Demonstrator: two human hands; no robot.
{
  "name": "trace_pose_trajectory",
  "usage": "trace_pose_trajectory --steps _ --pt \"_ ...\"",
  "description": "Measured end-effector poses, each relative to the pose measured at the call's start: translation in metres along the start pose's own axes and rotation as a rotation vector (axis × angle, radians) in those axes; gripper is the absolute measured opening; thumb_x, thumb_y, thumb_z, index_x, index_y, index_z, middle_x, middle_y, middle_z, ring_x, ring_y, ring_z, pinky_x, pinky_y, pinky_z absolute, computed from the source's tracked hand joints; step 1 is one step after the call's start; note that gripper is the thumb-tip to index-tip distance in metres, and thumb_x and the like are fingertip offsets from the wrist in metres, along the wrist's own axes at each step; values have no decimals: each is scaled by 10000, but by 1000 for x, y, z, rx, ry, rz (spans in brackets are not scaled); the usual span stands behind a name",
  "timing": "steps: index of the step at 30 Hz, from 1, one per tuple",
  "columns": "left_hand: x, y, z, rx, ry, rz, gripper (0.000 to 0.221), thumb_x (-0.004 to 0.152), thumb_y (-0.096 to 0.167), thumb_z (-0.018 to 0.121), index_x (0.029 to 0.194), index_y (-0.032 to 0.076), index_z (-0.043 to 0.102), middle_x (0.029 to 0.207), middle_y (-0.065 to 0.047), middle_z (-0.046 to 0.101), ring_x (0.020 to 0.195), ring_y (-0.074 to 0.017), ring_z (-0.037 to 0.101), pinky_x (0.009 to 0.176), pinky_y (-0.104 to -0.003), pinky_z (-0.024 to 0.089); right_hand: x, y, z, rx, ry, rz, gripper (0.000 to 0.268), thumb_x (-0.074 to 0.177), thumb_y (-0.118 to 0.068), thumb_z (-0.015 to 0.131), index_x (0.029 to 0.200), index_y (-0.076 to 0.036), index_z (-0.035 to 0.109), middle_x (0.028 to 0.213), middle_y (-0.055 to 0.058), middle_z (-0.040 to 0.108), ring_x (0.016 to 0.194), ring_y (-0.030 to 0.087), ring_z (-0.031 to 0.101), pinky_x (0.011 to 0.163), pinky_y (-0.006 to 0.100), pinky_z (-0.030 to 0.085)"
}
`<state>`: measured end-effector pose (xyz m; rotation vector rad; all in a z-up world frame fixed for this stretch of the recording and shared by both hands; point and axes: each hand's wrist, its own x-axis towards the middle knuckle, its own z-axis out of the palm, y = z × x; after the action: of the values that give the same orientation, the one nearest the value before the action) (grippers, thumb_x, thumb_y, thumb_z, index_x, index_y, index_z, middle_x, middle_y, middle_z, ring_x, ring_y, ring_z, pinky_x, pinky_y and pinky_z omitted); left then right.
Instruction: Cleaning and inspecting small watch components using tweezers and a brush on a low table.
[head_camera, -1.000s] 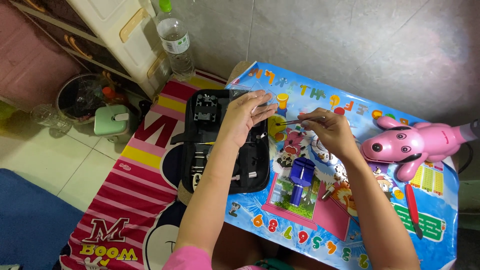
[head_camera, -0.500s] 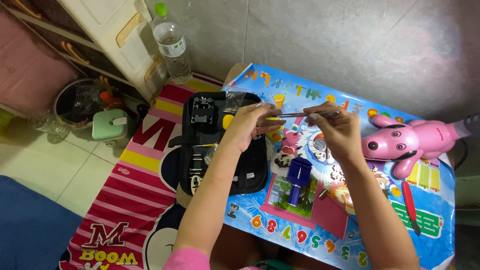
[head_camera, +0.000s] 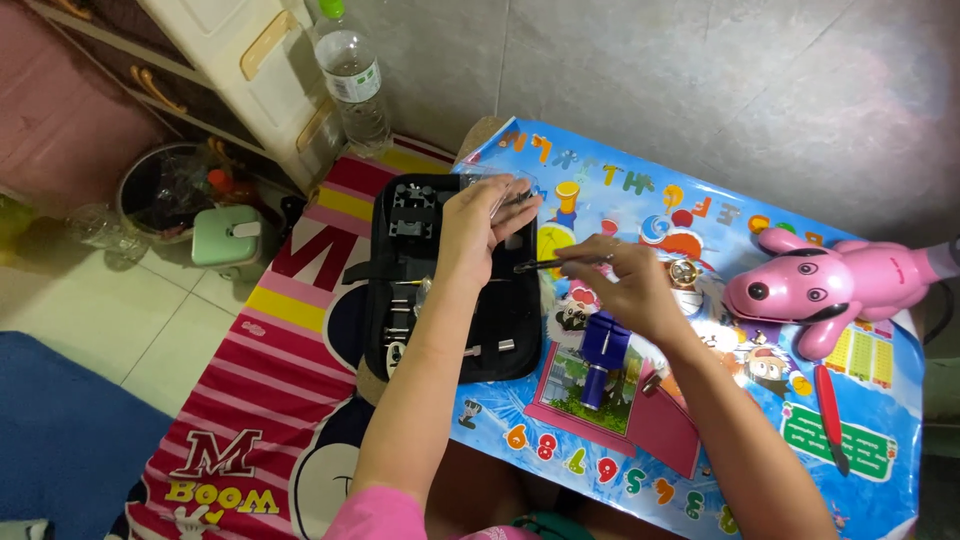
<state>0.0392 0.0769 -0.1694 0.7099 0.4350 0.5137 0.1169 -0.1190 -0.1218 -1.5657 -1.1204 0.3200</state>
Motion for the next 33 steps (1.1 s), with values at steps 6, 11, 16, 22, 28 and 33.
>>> trace_pose_trajectory --steps 6,11,16,22,28,33 --pt "3 3 -5 -100 30 18 306 1005 67 589 1250 -115 602 1293 -384 615 1094 -519 677 965 -570 642 -6 -2 33 30 -52 32 224 908 90 700 1098 22 799 932 242 758 863 348 754 853 469 583" --pt "5 1 -9 -129 -1 16 311 994 63 624 1251 -109 597 1316 -387 597 1113 -526 665 979 -580 632 -4 0 36 4 -85 43 246 913 90 694 1120 10 801 971 238 763 895 375 749 859 468 582" --pt "5 2 -7 -114 -11 8 318 1000 55 617 1274 -105 593 1333 -395 579 1120 -534 657 986 -598 630 -5 1 34 6 -102 62 256 924 95 674 1131 13 801 1013 246 762 946 392 741 891 494 574" --pt "3 1 -7 -122 -25 13 303 1005 51 609 1266 -102 599 1332 -392 578 1121 -518 664 985 -591 636 -6 7 37 -11 -87 27 244 922 90 678 1103 -3 813 967 219 768 909 366 744 852 469 581" --pt "1 4 -4 -81 -8 5 313 1004 59 611 1274 -98 590 1330 -385 585 1111 -517 667 961 -564 653 -10 19 42 -31 -57 -20 227 903 78 710 1067 -30 824 931 179 772 881 339 752 816 446 586" --pt "1 6 -4 -50 7 -2 285 1001 75 613 1237 -86 611 1308 -367 611 1084 -496 690 928 -541 669 -7 3 23 -55 20 -34 191 909 65 726 1044 -35 817 880 154 764 828 286 743 793 409 584"
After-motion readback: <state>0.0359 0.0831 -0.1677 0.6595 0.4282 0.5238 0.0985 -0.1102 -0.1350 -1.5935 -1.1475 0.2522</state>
